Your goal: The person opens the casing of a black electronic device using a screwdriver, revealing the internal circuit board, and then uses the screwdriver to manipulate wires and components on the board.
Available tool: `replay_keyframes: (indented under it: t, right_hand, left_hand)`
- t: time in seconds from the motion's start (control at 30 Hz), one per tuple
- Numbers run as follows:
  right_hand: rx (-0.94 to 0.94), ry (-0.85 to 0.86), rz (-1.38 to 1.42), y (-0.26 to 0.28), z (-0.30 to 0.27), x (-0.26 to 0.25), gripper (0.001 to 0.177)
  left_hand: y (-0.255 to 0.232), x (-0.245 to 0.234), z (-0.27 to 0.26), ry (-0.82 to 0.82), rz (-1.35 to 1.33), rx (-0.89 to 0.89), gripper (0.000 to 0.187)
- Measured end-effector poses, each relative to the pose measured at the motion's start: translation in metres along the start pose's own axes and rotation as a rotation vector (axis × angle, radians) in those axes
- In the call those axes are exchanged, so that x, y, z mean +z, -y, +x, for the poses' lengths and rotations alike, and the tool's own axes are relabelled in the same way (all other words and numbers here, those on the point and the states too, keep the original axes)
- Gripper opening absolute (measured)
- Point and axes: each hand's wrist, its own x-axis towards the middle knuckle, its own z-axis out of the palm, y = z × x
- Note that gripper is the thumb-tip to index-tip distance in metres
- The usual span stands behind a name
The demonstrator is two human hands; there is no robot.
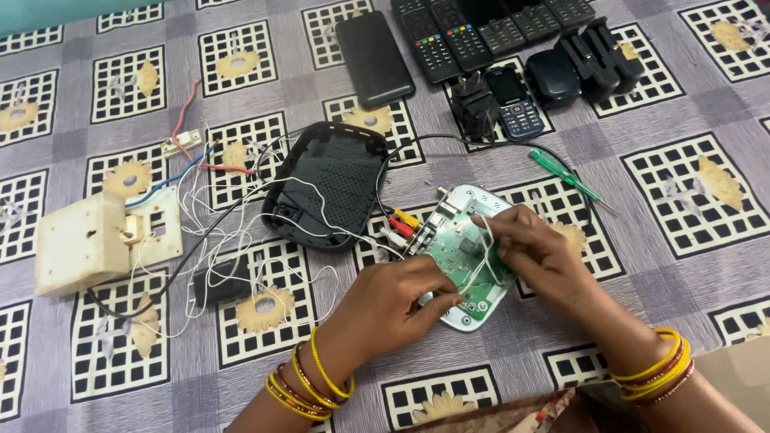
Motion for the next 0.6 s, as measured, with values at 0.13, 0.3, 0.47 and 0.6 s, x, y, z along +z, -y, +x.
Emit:
replay_keyframes:
  t: [0.13, 0.3, 0.47, 0.6]
  right_hand:
    - [-0.022, -0.022, -0.350, 0.013, 0.002, 0.003, 0.052]
    - [-0.149, -0.039, -0.728, 0.024, 0.002, 0.002, 0.025]
    - [-0.256, -0.149, -0.730, 0.016, -0.006, -0.004, 0.007]
    - [-0.340, -0.211, -0.337, -0.003, -0.008, -0.007, 0.007]
  left_hand:
    - [0.001, -0.013, 0.001, -0.029, -0.129, -0.082, 0.015]
    - [0.010, -0.024, 0.001, -0.200, -0.110, -0.111, 0.017]
    - [0.020, -0.020, 0.003, -0.275, 0.093, -0.099, 0.018]
    - [0.023, -0.016, 0.003, -0.290, 0.125, -0.087, 0.019]
